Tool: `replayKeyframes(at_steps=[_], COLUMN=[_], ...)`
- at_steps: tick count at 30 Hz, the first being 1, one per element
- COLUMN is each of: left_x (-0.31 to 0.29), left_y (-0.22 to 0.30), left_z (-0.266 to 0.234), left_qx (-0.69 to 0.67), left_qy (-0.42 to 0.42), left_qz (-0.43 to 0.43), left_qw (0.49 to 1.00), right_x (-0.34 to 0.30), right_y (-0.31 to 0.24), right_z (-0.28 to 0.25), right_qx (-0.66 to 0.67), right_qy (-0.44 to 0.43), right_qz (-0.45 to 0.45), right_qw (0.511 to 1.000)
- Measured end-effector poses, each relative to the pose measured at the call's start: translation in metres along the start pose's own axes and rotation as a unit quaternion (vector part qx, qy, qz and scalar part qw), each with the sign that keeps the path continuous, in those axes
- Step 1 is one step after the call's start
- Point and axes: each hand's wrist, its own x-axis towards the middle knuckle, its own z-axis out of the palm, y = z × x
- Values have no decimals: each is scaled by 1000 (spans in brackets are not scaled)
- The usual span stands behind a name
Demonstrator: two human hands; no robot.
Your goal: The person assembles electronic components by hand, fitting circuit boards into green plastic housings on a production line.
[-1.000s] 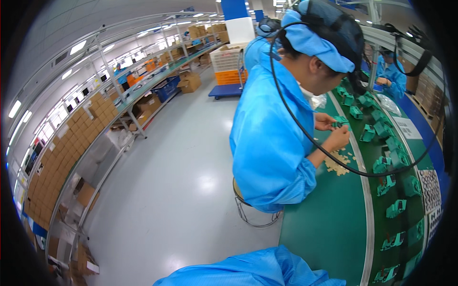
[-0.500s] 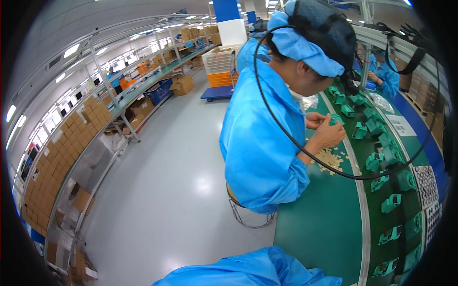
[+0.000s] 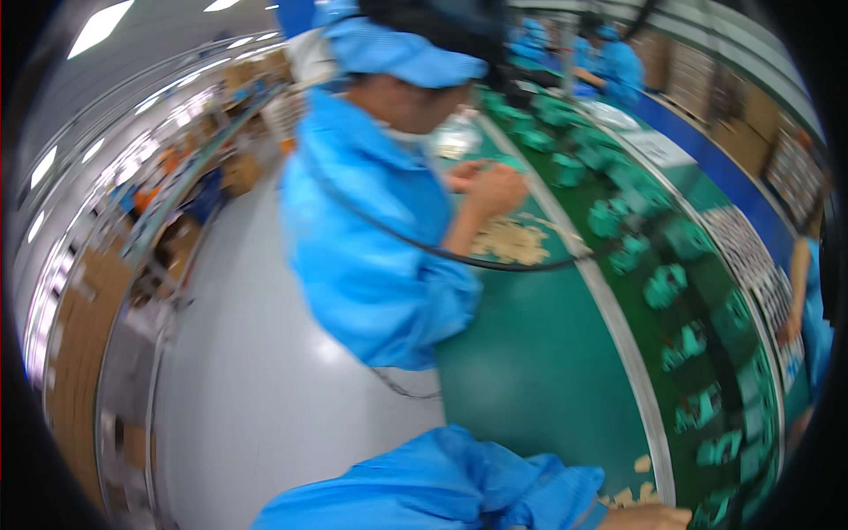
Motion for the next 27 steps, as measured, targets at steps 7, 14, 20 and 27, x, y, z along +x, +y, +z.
replayKeyframes(at_steps=[7, 14, 20, 27], left_x=[2, 13, -1, 3], left_y=[-7, -3, -13, -8], left_z=[-3, 1, 5, 4], left_qx=[52, -39, -257, -414], left_qy=[-48, -44, -2, 78], left_qz=[-62, -151, -273, -355], left_qw=[996, 987, 927, 835], right_x=[13, 13, 9, 0], right_y=[-11, -12, -4, 4], right_z=[17, 3, -25, -29], right_qx=[-31, 34, 59, -105], right_qy=[113, 81, 173, -285], right_qz=[34, 65, 94, 75], right_qw=[992, 994, 979, 950])
